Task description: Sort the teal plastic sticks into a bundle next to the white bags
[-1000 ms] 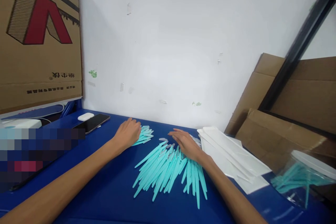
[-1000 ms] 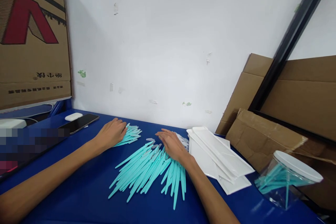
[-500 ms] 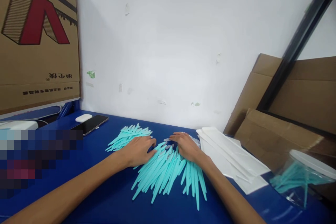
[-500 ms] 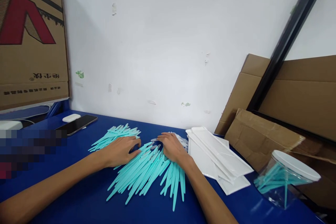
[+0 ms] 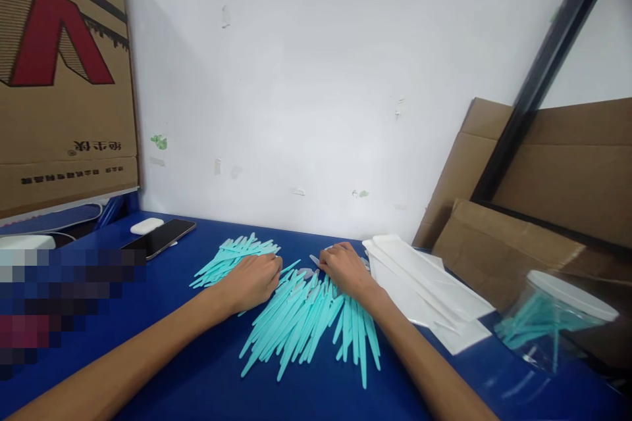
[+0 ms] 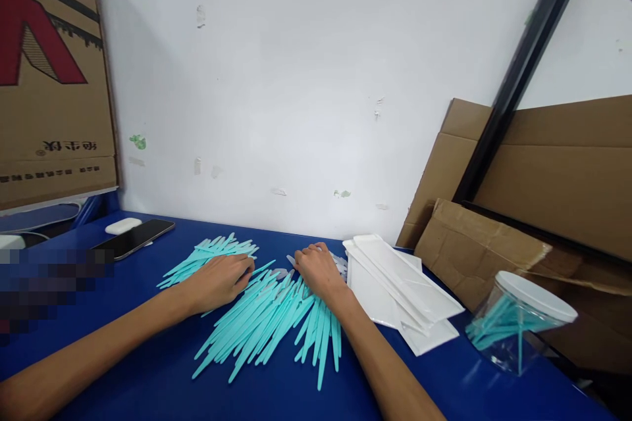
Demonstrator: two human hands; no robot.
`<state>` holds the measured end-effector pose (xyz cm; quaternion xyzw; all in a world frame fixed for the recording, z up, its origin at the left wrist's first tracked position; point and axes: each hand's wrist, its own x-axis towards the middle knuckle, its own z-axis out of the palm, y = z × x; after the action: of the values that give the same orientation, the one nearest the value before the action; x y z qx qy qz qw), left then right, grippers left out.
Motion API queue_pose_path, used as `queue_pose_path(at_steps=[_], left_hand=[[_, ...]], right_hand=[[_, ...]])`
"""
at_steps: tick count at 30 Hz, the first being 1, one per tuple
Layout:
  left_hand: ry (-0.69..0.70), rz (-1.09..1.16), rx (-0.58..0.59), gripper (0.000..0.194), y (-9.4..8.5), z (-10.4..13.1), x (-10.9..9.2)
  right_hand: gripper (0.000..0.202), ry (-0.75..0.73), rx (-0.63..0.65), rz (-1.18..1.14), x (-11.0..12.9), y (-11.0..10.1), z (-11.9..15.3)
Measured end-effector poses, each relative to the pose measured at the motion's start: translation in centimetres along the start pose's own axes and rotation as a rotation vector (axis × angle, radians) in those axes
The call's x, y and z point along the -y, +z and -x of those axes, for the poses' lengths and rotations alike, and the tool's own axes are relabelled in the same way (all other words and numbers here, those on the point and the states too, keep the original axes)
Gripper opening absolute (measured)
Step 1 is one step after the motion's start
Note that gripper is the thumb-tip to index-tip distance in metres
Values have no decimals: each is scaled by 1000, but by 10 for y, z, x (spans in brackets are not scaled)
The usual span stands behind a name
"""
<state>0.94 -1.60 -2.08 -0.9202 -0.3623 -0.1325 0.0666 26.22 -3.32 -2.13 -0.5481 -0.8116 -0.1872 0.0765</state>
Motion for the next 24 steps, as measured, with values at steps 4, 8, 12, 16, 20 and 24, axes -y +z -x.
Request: queue_pose_path(at_steps=[4, 8, 12, 16, 20, 24], left_hand=[[-38, 7, -42, 24, 4, -1, 2], [-51, 31, -43, 24, 0, -1, 0], [-37, 59, -54, 24, -5, -2, -3], [-29, 72, -72, 26, -6, -3, -4], [-25, 119, -81, 29, -5, -3, -3], [-48, 194, -92, 29, 0, -2, 0]], right_hand=[[17, -5, 18, -36, -3, -8, 4], [24, 33, -2, -127, -7, -17, 9], [28, 4, -51, -212, -7, -12, 10], [30, -143, -9, -270, -6, 0, 6], [29, -91, -9, -217, -5, 4, 4], [38, -38, -9, -194, -5, 1, 7]])
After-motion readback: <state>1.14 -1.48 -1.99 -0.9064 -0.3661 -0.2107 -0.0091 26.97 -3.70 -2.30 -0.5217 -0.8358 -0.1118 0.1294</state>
